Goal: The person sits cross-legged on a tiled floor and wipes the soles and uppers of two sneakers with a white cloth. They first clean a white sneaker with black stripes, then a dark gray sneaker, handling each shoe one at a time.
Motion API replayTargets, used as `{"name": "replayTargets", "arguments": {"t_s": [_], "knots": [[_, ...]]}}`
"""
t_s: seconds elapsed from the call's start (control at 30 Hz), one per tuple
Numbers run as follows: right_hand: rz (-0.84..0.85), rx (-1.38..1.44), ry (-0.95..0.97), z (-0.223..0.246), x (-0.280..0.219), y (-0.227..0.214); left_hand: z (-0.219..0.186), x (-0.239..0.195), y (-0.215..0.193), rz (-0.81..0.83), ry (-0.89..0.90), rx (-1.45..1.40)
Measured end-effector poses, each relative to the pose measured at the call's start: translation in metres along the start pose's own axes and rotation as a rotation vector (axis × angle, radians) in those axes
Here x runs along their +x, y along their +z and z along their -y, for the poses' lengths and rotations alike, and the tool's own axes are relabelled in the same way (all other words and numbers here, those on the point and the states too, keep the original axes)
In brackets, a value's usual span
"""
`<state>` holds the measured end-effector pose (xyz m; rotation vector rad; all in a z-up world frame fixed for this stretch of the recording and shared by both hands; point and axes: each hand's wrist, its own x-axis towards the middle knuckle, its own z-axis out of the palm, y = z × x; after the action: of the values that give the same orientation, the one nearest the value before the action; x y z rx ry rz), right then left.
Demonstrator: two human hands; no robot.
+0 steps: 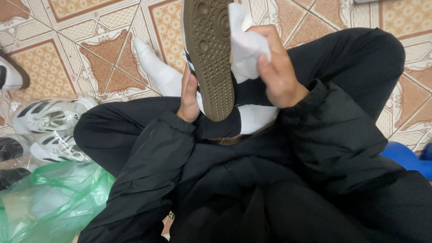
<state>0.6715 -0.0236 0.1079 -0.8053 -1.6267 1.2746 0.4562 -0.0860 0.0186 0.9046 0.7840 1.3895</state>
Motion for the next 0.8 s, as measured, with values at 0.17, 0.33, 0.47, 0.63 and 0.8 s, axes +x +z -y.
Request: {"name": "replayTargets", "arguments": {"t_s": [0.17, 0.33, 0.47, 0.63, 0.8], "knots": [[0.098, -0.411, -0.214, -0.001, 0.001, 0.010, -0.008, 0.001, 0.008, -0.037, -0.019, 0.211], [0.081, -0.574, -0.268, 0.007, 0.005, 0.017, -0.008, 0.000, 0.009, -0.124, -0.023, 0.479], [0.068, -0.485, -0.204, -0.004, -0.001, 0.017, -0.007, -0.003, 0.006, -0.147, -0.006, 0.553], [-0.024, 0.455, 0.239, -0.070, -0.022, 0.019, -0.011, -0.005, -0.002, -0.252, 0.002, 0.852], [0.033, 0.757, 0.320, 0.004, 0.004, 0.025, -0.028, 0.001, 0.003, -0.289, 0.019, 0.982]]}}
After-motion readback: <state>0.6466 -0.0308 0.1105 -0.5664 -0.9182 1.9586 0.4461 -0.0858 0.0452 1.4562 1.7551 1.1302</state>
